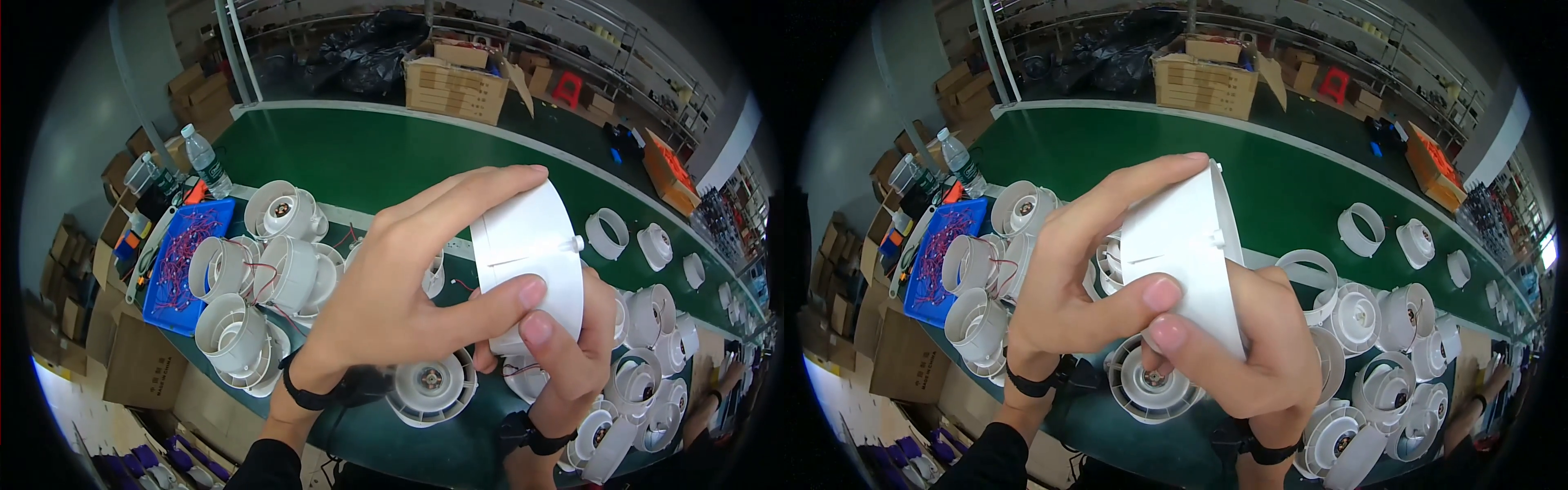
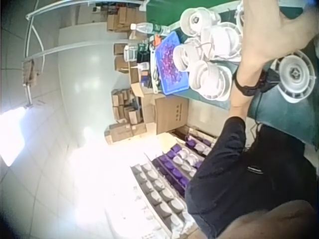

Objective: Assembling white plastic circular housings and related components on a factory production line.

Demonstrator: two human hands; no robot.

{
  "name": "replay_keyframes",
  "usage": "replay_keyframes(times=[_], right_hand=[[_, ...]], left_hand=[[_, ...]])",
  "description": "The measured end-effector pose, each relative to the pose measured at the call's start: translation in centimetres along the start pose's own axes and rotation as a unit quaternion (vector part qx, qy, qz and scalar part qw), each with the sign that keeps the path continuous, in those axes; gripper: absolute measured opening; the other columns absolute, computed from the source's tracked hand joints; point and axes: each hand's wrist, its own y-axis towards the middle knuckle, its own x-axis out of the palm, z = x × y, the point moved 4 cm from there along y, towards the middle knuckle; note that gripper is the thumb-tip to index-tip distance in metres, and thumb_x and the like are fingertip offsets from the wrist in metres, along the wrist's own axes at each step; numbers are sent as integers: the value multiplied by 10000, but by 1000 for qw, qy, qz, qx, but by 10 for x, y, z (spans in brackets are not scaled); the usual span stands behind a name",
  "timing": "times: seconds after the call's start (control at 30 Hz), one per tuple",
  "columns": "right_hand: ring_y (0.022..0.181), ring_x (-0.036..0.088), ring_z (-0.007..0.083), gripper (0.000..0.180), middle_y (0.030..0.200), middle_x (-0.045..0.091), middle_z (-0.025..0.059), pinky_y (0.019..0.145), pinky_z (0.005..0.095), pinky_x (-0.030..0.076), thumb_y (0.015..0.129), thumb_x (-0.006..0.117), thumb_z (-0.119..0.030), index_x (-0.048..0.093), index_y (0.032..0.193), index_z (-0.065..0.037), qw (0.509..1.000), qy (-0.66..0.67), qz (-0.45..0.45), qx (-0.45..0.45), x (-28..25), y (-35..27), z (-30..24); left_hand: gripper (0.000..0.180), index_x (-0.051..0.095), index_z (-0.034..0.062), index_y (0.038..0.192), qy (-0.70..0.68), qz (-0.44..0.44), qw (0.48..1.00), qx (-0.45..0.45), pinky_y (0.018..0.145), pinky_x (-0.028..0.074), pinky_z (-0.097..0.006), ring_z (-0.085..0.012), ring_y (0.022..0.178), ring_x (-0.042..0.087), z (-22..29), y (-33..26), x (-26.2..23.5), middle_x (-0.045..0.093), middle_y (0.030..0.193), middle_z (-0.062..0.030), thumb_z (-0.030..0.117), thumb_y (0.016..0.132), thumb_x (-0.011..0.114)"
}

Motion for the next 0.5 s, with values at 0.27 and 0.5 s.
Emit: replay_keyframes(times=[0.27,0.5], right_hand=[[616,654,150,233,725,679,87,563,251,500,915,588,-157,619,985,63,999,33,15,-25,2,1,4],[635,664,150,204,735,685,81,576,252,507,867,627,-100,615,989,62,999,37,2,-2,-2,0,6]], left_hand=[[676,514,-22,1360,31,4,999,31,855,493,-308,-226,1010,633,0,1,-2,617,1212,-183,229,757,689],[660,516,-21,1358,31,-3,999,29,842,498,-307,-222,998,637,0,2,0,623,1192,-186,228,770,684]])
